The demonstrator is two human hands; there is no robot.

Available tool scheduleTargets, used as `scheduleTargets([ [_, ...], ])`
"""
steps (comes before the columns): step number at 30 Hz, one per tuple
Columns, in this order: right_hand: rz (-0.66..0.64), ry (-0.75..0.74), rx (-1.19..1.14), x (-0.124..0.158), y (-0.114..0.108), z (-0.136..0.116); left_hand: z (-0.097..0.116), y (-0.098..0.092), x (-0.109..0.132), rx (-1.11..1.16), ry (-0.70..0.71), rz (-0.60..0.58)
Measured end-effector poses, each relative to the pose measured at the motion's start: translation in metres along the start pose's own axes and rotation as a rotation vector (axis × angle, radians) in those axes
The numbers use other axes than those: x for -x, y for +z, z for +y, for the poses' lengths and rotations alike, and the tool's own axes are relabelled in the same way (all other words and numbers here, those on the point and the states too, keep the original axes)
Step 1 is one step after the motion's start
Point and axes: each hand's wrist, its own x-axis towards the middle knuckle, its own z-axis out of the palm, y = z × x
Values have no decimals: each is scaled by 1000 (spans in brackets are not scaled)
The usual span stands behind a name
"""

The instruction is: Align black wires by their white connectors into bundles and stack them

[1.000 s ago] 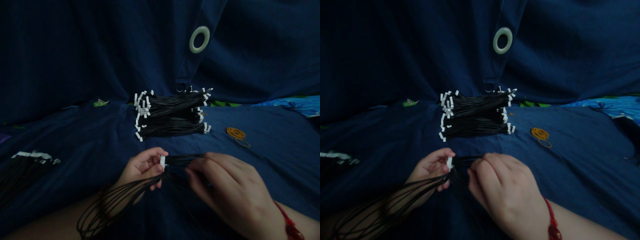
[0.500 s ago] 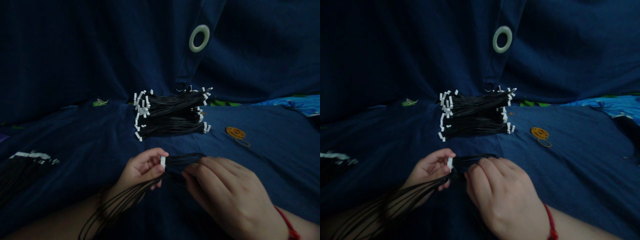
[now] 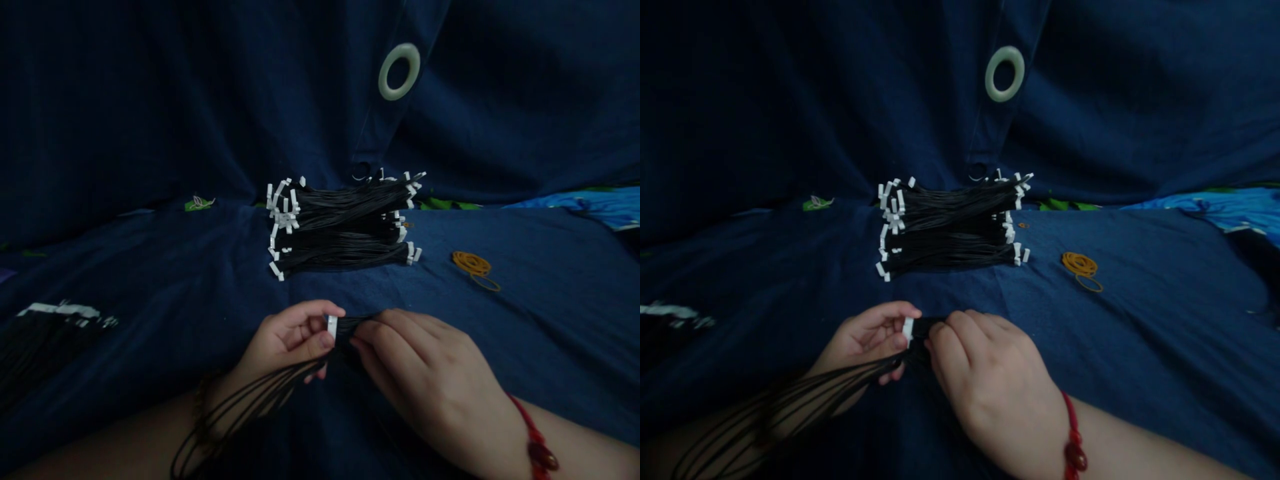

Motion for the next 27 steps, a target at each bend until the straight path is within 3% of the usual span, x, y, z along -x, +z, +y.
scheduleTargets([
  [4,-12,-4,16,-3,-3,5,0,-2,-4,-43,-31,18],
  [11,65,107,268,-8,-38,15,6,-4,-11,30,-27,183],
  [13,-80,140,178,-6,-41,11,8,-4,-10,33,-22,203],
  [16,-467,238,-15,-5,-32,4,9,-3,-9,38,-16,215],
  [18,-576,302,-127,-7,-22,1,7,-2,-8,53,-9,206],
  [23,-467,341,-402,-14,-5,3,2,-1,-6,-5,27,152],
  [27,-417,365,-460,-14,-4,1,2,0,-5,-22,29,139],
])
